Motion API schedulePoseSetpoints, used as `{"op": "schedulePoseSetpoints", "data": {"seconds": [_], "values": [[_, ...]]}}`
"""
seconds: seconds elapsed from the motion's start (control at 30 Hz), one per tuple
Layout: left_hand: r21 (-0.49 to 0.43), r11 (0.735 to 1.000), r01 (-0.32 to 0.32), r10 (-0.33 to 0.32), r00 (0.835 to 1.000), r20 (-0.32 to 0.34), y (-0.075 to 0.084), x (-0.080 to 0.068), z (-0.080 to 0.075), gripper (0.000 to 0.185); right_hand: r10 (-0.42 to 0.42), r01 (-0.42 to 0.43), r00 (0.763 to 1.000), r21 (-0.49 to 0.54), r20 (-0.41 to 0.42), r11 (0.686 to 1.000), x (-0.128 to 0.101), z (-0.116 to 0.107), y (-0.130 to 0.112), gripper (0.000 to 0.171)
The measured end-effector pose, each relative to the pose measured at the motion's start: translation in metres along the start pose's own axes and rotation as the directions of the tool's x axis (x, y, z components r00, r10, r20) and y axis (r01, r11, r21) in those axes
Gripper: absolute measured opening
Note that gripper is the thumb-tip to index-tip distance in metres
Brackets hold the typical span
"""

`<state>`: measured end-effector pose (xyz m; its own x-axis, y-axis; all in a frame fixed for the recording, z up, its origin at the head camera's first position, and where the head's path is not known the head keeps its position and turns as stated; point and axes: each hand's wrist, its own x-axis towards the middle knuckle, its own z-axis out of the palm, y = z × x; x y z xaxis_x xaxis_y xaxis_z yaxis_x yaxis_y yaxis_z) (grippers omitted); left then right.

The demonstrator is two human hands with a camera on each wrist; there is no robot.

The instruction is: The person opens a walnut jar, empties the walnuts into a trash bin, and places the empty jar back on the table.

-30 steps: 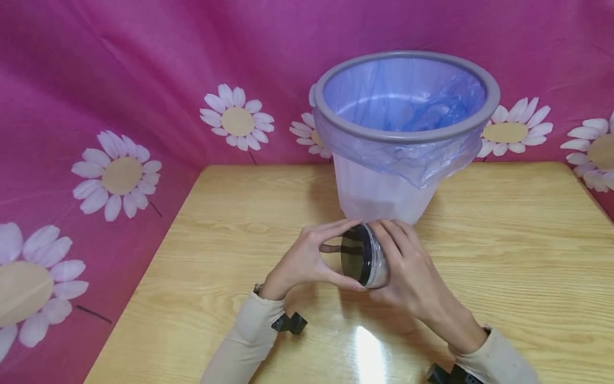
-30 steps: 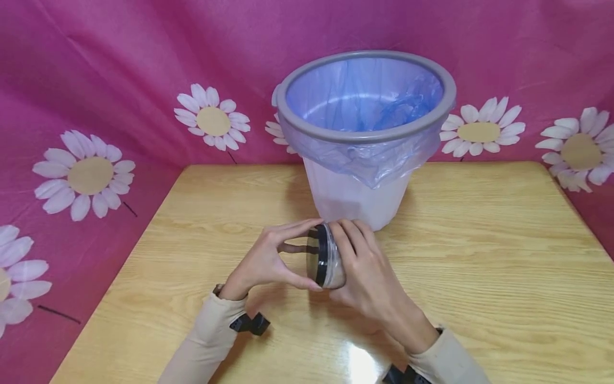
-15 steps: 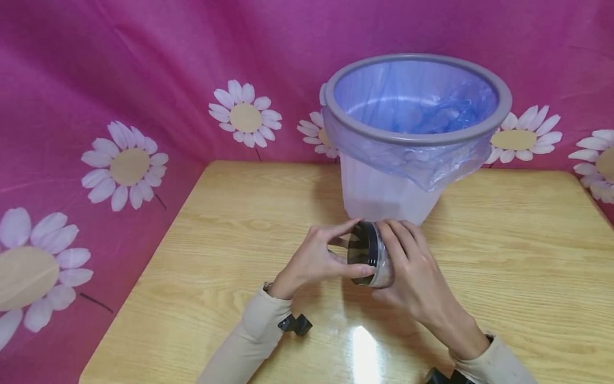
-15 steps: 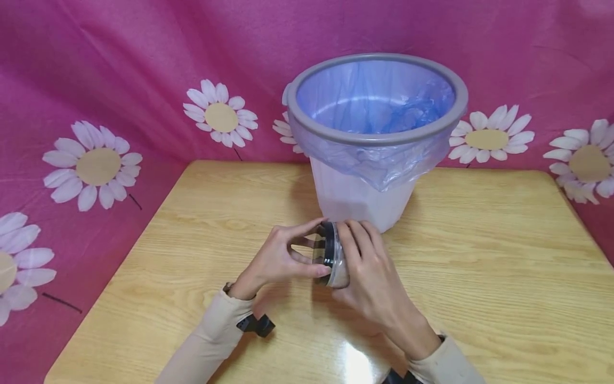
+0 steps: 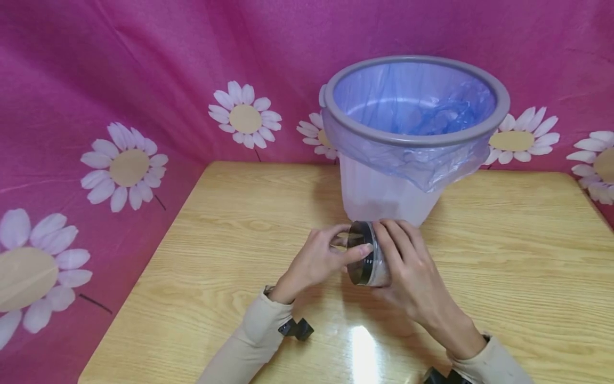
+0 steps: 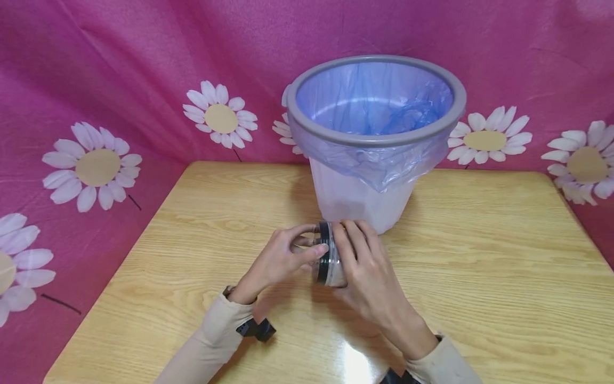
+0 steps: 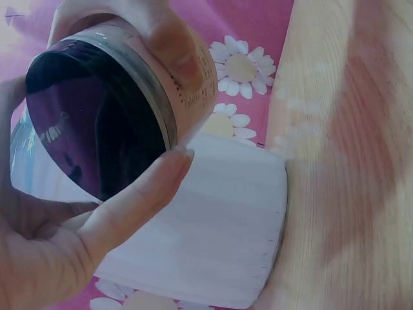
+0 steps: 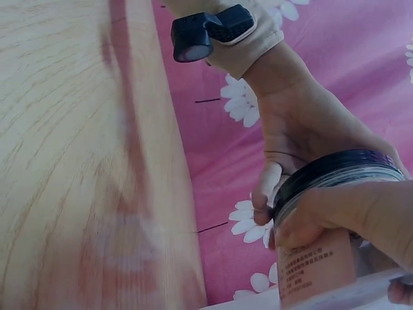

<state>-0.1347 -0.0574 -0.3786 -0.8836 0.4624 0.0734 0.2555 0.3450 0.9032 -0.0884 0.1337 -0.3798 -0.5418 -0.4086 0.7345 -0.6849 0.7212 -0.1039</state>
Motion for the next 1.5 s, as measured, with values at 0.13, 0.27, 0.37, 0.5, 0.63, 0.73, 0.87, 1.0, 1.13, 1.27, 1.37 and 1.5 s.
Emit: {"op": "schedulePoseSetpoints", "data": {"seconds": [0.13,0.27,0.37,0.5,0.63,0.73,0.87,1.0,1.13,1.27,1.37,1.5], "values": [[0.078,0.995,0.056,-0.056,0.998,-0.002,0.0,0.001,0.001,0.081,-0.021,0.021,1.0,0.003,0.005,1.0,-0.001,0.001,0.0,0.113],[0.105,0.993,0.044,-0.049,0.998,0.037,0.001,0.001,0.0,0.08,-0.005,0.005,1.0,0.017,-0.004,1.0,-0.001,0.001,0.002,0.112],[0.138,0.988,-0.073,0.06,0.994,0.095,0.003,-0.001,-0.005,0.073,0.029,-0.029,1.0,0.036,-0.01,0.999,-0.001,-0.002,0.005,0.11],[0.219,0.914,-0.34,0.315,0.939,0.141,0.003,-0.001,-0.012,0.097,0.077,-0.076,0.997,0.062,0.0,0.995,-0.001,-0.006,0.008,0.11],[0.232,0.815,-0.531,0.515,0.847,0.13,-0.002,0.001,-0.014,0.102,0.092,-0.092,0.996,0.071,0.008,0.993,-0.001,-0.009,0.009,0.111],[0.25,0.769,-0.588,0.586,0.805,0.091,-0.006,0.003,-0.013,0.1,0.085,-0.085,0.996,0.067,0.006,0.994,-0.001,-0.01,0.008,0.111],[0.246,0.773,-0.585,0.594,0.803,0.044,-0.01,0.003,-0.01,0.098,0.082,-0.083,0.997,0.063,0.008,0.995,-0.001,-0.01,0.007,0.112],[0.201,0.826,-0.527,0.534,0.845,0.02,-0.008,0.003,-0.006,0.091,0.087,-0.088,0.996,0.046,0.017,0.995,-0.001,-0.011,0.007,0.112],[0.191,0.866,-0.463,0.474,0.88,-0.014,-0.005,0.002,0.0,0.083,0.097,-0.097,0.995,0.034,0.019,0.995,-0.001,-0.011,0.007,0.111],[0.238,0.883,-0.405,0.427,0.903,-0.048,-0.003,0.0,0.006,0.081,0.105,-0.105,0.994,0.031,0.002,0.994,0.0,-0.011,0.007,0.108],[0.253,0.898,-0.359,0.375,0.927,-0.015,-0.001,-0.002,0.006,0.086,0.105,-0.105,0.994,0.033,-0.006,0.994,0.001,-0.011,0.008,0.108],[0.249,0.865,-0.436,0.426,0.9,0.093,0.0,-0.002,-0.003,0.104,0.097,-0.096,0.995,0.049,-0.009,0.994,0.001,-0.012,0.008,0.111]]}}
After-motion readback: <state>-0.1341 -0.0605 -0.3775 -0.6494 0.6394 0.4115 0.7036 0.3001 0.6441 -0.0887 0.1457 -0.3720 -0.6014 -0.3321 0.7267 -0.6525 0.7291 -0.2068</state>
